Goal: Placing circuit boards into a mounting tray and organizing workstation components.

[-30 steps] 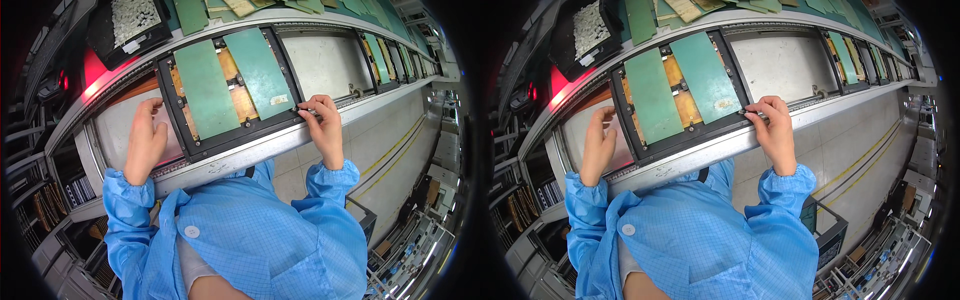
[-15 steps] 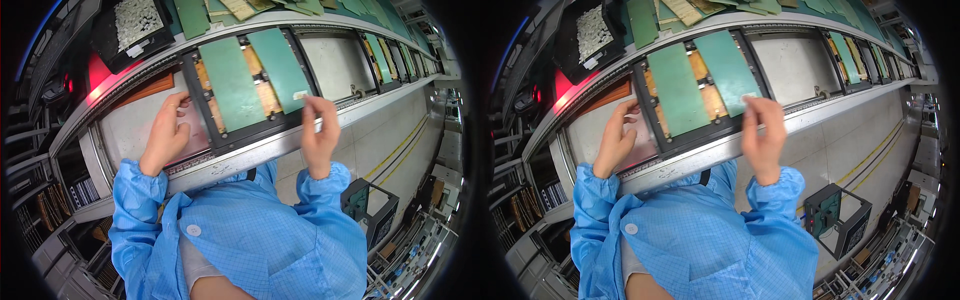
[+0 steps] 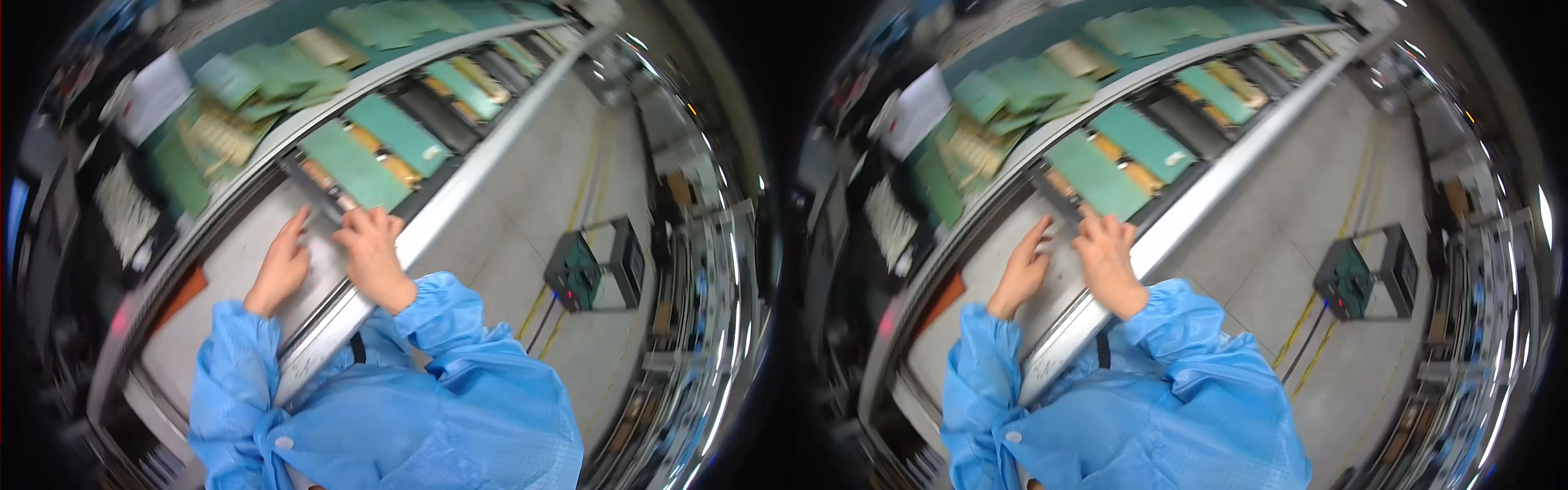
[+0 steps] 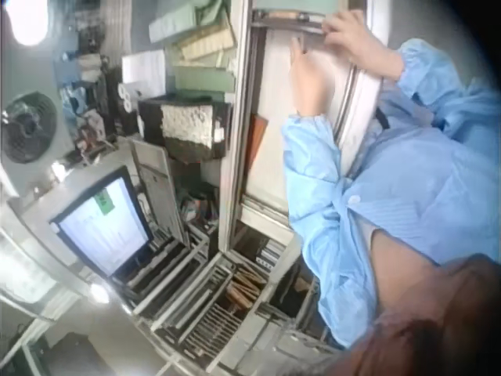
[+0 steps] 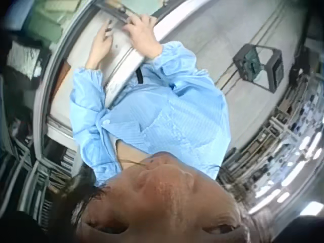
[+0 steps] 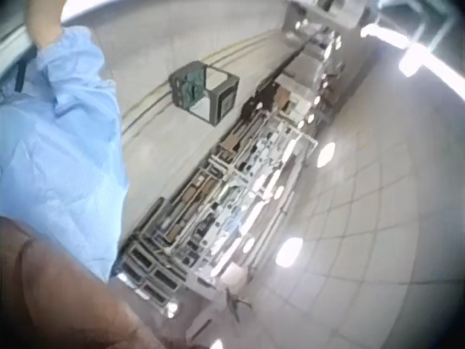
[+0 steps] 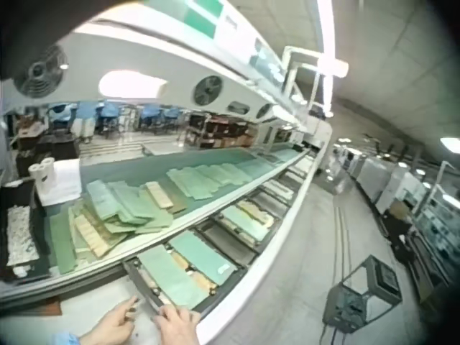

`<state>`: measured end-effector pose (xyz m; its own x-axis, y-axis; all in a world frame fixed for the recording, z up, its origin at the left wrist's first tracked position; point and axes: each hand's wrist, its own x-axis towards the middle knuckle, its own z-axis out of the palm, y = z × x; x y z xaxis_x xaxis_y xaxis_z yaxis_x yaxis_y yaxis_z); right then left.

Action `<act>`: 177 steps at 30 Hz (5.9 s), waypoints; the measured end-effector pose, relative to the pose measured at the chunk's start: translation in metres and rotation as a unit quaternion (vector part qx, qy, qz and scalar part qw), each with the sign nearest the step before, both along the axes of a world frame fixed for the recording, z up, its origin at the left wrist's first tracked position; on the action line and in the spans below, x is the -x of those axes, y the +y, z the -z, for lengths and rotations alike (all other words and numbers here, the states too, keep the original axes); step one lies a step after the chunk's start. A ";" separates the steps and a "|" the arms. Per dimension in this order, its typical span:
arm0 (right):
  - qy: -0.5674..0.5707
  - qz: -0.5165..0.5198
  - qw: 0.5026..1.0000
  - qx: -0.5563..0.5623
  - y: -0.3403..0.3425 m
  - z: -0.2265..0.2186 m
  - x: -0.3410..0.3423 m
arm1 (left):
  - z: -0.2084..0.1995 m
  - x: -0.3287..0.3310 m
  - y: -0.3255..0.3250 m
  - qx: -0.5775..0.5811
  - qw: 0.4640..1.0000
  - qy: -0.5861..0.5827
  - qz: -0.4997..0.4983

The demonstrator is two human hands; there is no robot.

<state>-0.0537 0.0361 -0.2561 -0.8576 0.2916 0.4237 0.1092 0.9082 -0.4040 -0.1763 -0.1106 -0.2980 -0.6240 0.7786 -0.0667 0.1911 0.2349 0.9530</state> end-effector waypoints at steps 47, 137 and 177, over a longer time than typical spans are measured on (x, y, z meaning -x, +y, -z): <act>-0.275 -0.586 0.731 0.215 -0.146 0.147 0.160 | -0.109 -0.663 -0.273 -0.128 -0.266 0.210 -0.932; -0.271 -0.322 0.573 0.703 -0.132 -0.089 -0.043 | -0.219 -0.179 -0.383 0.125 0.786 0.253 -0.550; -0.326 -0.548 0.406 0.655 -0.213 -0.232 -0.093 | -0.373 -0.349 -0.357 0.339 0.606 0.667 -0.270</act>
